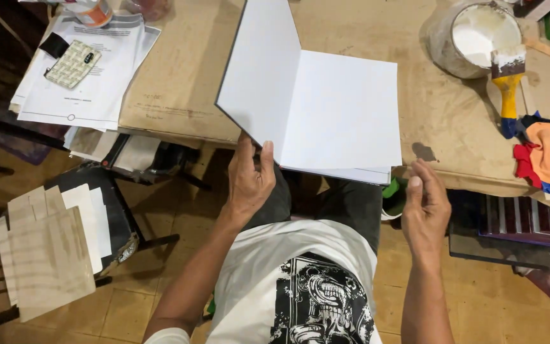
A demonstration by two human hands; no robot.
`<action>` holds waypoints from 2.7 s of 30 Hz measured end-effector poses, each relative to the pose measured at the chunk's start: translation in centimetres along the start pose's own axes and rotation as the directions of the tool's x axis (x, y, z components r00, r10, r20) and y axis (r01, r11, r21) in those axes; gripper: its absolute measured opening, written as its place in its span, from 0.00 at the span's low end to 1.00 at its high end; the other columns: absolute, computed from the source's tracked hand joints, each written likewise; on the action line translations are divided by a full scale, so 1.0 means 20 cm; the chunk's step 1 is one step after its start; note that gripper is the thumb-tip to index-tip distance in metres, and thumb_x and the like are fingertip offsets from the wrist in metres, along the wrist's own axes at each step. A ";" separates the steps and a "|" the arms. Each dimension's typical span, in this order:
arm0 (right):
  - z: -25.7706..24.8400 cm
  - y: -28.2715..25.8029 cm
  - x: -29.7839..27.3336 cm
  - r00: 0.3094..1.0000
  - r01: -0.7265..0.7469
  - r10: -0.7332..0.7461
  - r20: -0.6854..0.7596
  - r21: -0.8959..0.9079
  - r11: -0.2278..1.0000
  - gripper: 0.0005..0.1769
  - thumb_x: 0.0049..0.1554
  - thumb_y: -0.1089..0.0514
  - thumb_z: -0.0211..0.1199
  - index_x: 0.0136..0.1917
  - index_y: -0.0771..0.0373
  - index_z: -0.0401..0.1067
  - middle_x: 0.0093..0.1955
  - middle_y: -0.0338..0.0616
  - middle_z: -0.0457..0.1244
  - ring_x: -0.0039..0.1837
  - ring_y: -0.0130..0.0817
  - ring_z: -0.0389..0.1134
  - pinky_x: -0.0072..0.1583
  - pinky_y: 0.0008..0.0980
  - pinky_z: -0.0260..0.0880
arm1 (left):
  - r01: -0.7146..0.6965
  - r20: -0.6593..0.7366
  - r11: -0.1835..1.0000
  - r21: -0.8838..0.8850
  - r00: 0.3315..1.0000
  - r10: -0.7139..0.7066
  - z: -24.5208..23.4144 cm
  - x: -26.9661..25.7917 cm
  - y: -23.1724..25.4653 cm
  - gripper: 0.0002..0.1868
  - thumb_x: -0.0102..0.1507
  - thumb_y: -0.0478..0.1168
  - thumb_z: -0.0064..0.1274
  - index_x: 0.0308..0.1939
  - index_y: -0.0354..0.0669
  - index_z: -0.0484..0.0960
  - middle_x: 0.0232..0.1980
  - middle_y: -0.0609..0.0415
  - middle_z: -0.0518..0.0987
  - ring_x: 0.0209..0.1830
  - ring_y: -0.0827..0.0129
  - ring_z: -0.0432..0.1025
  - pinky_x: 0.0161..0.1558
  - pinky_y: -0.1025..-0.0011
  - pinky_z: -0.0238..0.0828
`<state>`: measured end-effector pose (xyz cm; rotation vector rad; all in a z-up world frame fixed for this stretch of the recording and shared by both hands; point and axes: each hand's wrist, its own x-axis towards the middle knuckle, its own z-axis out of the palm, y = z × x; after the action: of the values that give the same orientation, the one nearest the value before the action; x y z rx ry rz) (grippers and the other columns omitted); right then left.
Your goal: The person handles a blue hardcover book, opening it to the front cover and applying a white substance with a brush. They repeatedly open and close the book, applying the substance to the inside cover and spine area while working at a cluttered table.
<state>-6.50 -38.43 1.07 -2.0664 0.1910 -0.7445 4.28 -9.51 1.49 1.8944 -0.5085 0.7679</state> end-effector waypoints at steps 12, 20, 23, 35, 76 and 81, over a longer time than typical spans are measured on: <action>0.07 0.22 -0.04 0.950 -0.309 0.312 0.020 0.198 0.930 0.19 0.70 0.60 0.47 0.70 0.60 0.71 0.62 0.57 0.68 0.55 0.41 0.72 0.51 0.39 0.79 | -0.342 0.336 0.940 -0.016 0.883 0.327 0.18 -0.13 0.12 0.26 0.69 0.36 0.51 0.73 0.47 0.73 0.49 0.49 0.84 0.51 0.55 0.80 0.67 0.49 0.66; 0.18 0.27 -0.07 0.958 -0.282 0.287 0.012 0.221 0.933 0.24 0.69 0.59 0.48 0.77 0.59 0.61 0.65 0.59 0.65 0.58 0.47 0.70 0.57 0.47 0.75 | -0.618 0.635 0.736 0.276 0.692 0.343 0.14 -0.01 -0.05 0.34 0.58 0.46 0.61 0.70 0.56 0.74 0.67 0.54 0.76 0.68 0.52 0.69 0.65 0.44 0.65; 0.21 0.24 -0.07 0.992 -0.117 0.121 -0.026 0.097 0.988 0.29 0.65 0.64 0.51 0.79 0.61 0.59 0.66 0.66 0.64 0.63 0.60 0.69 0.61 0.56 0.73 | -0.718 0.625 0.610 0.336 0.654 0.426 0.17 -0.03 -0.14 0.31 0.61 0.40 0.54 0.70 0.57 0.75 0.68 0.56 0.77 0.68 0.55 0.71 0.65 0.49 0.69; 0.03 -0.08 0.05 0.990 0.058 -0.050 -0.128 0.056 0.997 0.24 0.68 0.51 0.54 0.75 0.58 0.62 0.71 0.48 0.64 0.64 0.37 0.70 0.68 0.39 0.72 | -0.713 0.640 0.586 0.384 0.663 0.388 -0.23 0.54 0.37 0.16 0.73 0.41 0.51 0.64 0.61 0.84 0.55 0.67 0.85 0.53 0.72 0.81 0.50 0.76 0.73; -0.78 0.27 -0.28 0.547 -0.173 0.655 -0.521 0.695 0.698 0.12 0.63 0.45 0.61 0.56 0.49 0.72 0.44 0.43 0.71 0.42 0.31 0.76 0.45 0.28 0.80 | 0.936 0.866 -0.079 -0.343 0.283 -0.412 0.76 -0.18 0.27 0.09 0.65 0.37 0.60 0.39 0.31 0.84 0.35 0.39 0.87 0.32 0.56 0.84 0.36 0.55 0.86; -1.15 0.30 -0.02 0.489 -0.155 0.511 -0.707 0.506 0.849 0.32 0.57 0.40 0.62 0.69 0.58 0.71 0.67 0.35 0.68 0.68 0.26 0.71 0.71 0.25 0.74 | 0.241 0.696 0.970 -0.017 0.700 -0.161 0.65 0.12 0.28 0.38 0.56 0.55 0.65 0.69 0.52 0.75 0.70 0.47 0.75 0.72 0.60 0.67 0.68 0.64 0.63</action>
<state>-19.23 -58.00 5.61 -1.0870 0.9007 -1.3367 6.20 -23.63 2.71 2.0573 -0.7619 -0.1584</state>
